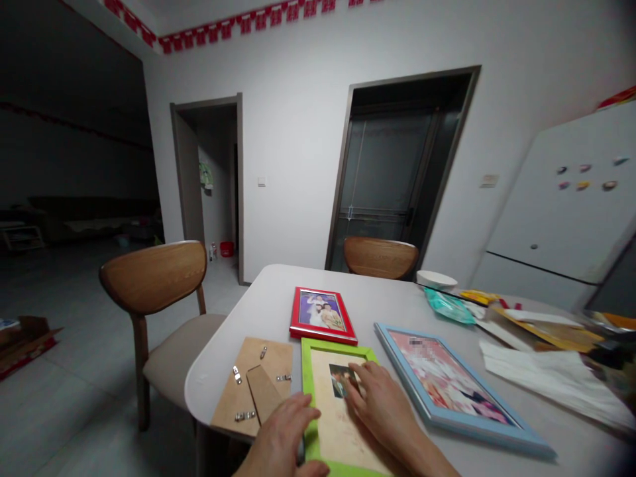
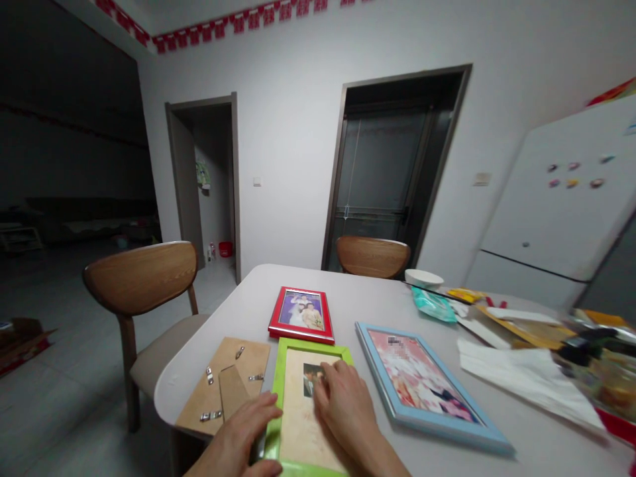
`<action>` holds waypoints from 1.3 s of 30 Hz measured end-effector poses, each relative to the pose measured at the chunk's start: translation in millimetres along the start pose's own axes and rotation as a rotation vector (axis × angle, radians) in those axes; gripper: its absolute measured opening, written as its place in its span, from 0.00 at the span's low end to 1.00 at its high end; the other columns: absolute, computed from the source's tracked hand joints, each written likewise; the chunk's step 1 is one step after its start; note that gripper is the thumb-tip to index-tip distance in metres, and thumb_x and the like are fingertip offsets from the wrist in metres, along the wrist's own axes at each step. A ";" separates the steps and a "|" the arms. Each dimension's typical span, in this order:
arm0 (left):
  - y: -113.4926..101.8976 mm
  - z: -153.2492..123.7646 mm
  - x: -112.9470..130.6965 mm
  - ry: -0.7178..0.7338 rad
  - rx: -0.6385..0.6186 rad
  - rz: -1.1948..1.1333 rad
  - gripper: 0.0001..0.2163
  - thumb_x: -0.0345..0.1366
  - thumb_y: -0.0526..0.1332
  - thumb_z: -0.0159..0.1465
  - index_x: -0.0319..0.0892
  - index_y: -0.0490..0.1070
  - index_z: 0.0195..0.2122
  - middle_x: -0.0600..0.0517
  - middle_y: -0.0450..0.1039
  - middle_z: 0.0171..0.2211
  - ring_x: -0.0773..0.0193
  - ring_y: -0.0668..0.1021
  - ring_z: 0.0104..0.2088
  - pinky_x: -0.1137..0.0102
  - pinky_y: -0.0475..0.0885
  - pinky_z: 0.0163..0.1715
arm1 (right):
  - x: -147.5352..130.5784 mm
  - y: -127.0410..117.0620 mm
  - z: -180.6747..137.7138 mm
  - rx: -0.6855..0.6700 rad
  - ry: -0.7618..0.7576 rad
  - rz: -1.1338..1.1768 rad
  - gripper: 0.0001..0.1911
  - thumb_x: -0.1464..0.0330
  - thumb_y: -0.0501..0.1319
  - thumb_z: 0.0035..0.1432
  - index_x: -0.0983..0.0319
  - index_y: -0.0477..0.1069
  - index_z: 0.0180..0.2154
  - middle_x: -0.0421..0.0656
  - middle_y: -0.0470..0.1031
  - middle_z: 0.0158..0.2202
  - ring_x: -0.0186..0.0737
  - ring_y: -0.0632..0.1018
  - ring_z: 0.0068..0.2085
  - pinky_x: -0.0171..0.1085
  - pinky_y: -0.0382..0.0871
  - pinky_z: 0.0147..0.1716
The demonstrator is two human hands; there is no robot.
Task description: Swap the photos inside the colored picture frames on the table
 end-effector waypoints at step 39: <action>27.3 19.1 27.5 0.012 -0.155 0.024 0.27 0.36 0.65 0.47 0.34 0.61 0.49 0.40 0.55 0.55 0.54 0.57 0.55 0.62 0.54 0.54 | 5.9 -18.7 -50.4 -0.218 -0.027 0.255 0.21 0.69 0.52 0.40 0.62 0.69 0.40 0.47 0.68 0.42 0.42 0.68 0.45 0.38 0.57 0.48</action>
Point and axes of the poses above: each hand's wrist, its own z-axis towards the middle knuckle, its own y-axis out of the palm, x = y × z, the point moved 9 cm from there along z, towards the middle knuckle
